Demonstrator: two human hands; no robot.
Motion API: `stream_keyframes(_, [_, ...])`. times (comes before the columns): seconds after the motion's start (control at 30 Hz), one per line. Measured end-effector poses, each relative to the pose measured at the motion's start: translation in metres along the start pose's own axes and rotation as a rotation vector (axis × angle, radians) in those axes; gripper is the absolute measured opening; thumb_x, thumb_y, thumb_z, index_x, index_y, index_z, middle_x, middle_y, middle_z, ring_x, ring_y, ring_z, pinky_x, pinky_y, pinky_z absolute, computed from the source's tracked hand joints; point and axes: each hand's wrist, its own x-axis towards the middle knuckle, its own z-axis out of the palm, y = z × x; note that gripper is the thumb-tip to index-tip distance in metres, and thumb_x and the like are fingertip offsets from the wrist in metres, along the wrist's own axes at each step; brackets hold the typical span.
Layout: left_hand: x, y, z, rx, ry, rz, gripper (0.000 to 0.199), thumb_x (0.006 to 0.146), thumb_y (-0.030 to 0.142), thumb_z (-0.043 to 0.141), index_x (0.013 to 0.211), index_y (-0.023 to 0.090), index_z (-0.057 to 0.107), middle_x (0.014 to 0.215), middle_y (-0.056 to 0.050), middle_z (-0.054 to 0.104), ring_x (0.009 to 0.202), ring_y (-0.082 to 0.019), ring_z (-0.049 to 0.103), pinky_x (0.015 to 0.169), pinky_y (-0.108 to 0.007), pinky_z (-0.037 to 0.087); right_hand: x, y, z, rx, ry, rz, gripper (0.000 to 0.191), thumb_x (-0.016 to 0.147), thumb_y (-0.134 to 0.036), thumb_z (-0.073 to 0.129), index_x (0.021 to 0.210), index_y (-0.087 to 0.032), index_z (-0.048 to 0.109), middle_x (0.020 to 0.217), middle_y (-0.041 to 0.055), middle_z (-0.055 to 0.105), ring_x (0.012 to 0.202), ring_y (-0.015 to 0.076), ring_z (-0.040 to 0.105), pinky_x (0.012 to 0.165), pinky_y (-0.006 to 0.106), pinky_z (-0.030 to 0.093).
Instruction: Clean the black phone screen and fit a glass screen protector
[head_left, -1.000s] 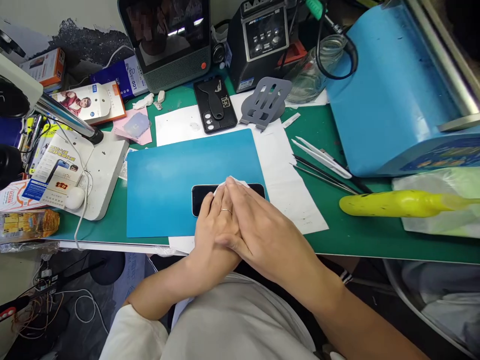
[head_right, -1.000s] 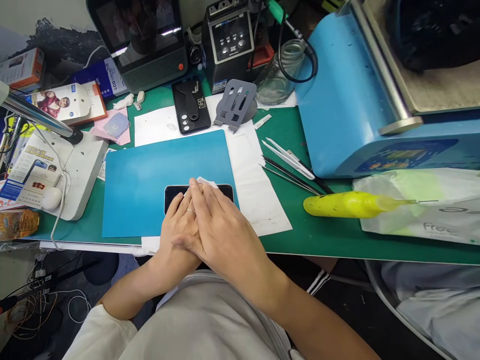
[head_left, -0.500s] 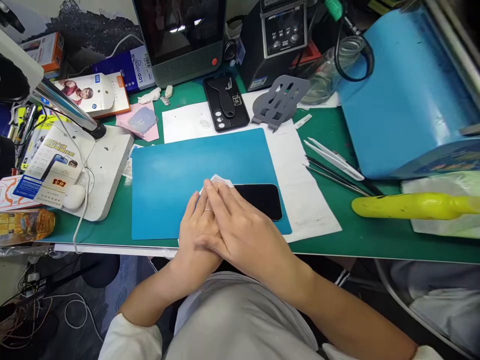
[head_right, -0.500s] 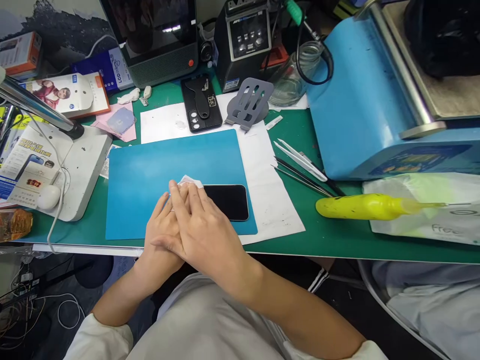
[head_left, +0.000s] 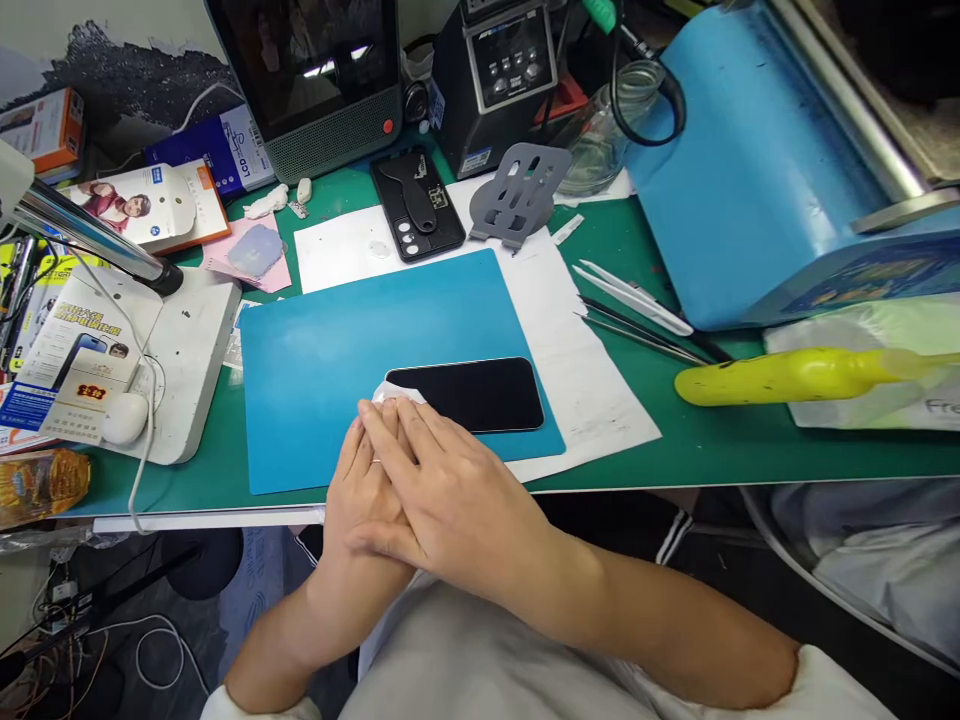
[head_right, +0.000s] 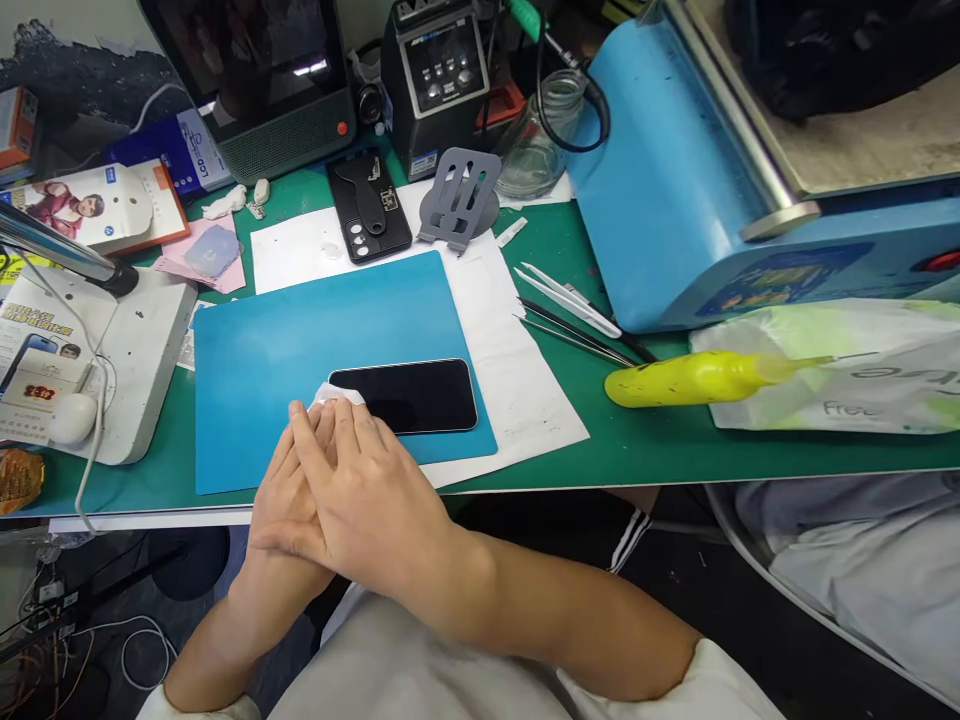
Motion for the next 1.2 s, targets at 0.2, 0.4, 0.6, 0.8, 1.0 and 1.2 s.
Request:
stream_keyframes(0.2, [-0.005, 0.011, -0.007, 0.09, -0.002, 0.063, 0.05, 0.106, 0.026, 0.043, 0.149, 0.002, 0.047, 0.145, -0.022, 0.062, 0.141, -0.03, 0.057, 0.116, -0.047, 0.051, -0.015, 0.002, -0.005, 0.019, 0.03, -0.028, 0.101, 0.094, -0.08, 0.036, 0.151, 0.002, 0.049, 0.138, 0.032, 0.064, 0.132, 0.0385, 0.062, 0.107, 0.047, 0.054])
stream_keyframes(0.4, [0.004, 0.024, -0.009, 0.093, 0.021, 0.101, 0.045, 0.105, 0.021, 0.043, 0.145, 0.001, 0.051, 0.136, -0.021, 0.068, 0.132, -0.03, 0.064, 0.111, -0.046, 0.056, -0.026, 0.014, -0.016, 0.013, 0.045, -0.032, 0.094, 0.099, -0.075, 0.03, 0.147, 0.002, 0.054, 0.135, 0.0281, 0.067, 0.128, 0.0364, 0.066, 0.102, 0.044, 0.058])
stream_keyframes(0.6, [0.024, 0.046, -0.009, 0.143, 0.021, 0.122, 0.038, 0.105, 0.019, 0.042, 0.129, -0.001, 0.063, 0.125, -0.022, 0.074, 0.119, -0.03, 0.072, 0.103, -0.042, 0.062, -0.037, 0.033, -0.024, 0.053, 0.067, -0.032, 0.088, 0.102, -0.068, 0.033, 0.146, 0.005, 0.054, 0.134, 0.0289, 0.068, 0.124, 0.0352, 0.068, 0.102, 0.045, 0.059])
stream_keyframes(0.8, [0.041, 0.067, -0.006, 0.102, 0.045, 0.097, 0.039, 0.106, 0.017, 0.036, 0.126, 0.002, 0.066, 0.12, -0.018, 0.077, 0.114, -0.028, 0.075, 0.101, -0.041, 0.063, -0.046, 0.049, -0.034, 0.074, 0.093, 0.004, 0.085, 0.105, -0.063, 0.027, 0.143, 0.007, 0.056, 0.133, 0.0299, 0.068, 0.122, 0.0358, 0.069, 0.097, 0.047, 0.061])
stream_keyframes(1.0, [0.053, 0.076, 0.002, 0.068, 0.026, 0.14, 0.041, 0.104, 0.016, 0.038, 0.132, 0.002, 0.063, 0.123, -0.018, 0.076, 0.119, -0.027, 0.073, 0.108, -0.039, 0.059, -0.053, 0.066, -0.044, 0.029, 0.096, 0.015, 0.083, 0.105, -0.063, 0.03, 0.138, 0.007, 0.059, 0.131, 0.0293, 0.069, 0.119, 0.0345, 0.071, 0.095, 0.043, 0.062])
stream_keyframes(1.2, [0.064, 0.085, 0.004, 0.064, -0.03, 0.137, 0.044, 0.103, 0.016, 0.033, 0.134, 0.012, 0.064, 0.128, -0.011, 0.075, 0.129, -0.024, 0.067, 0.114, -0.037, 0.054, -0.054, 0.074, -0.048, -0.012, 0.118, 0.038, 0.08, 0.106, -0.061, 0.028, 0.132, 0.006, 0.064, 0.129, 0.0287, 0.071, 0.116, 0.0354, 0.073, 0.093, 0.044, 0.063])
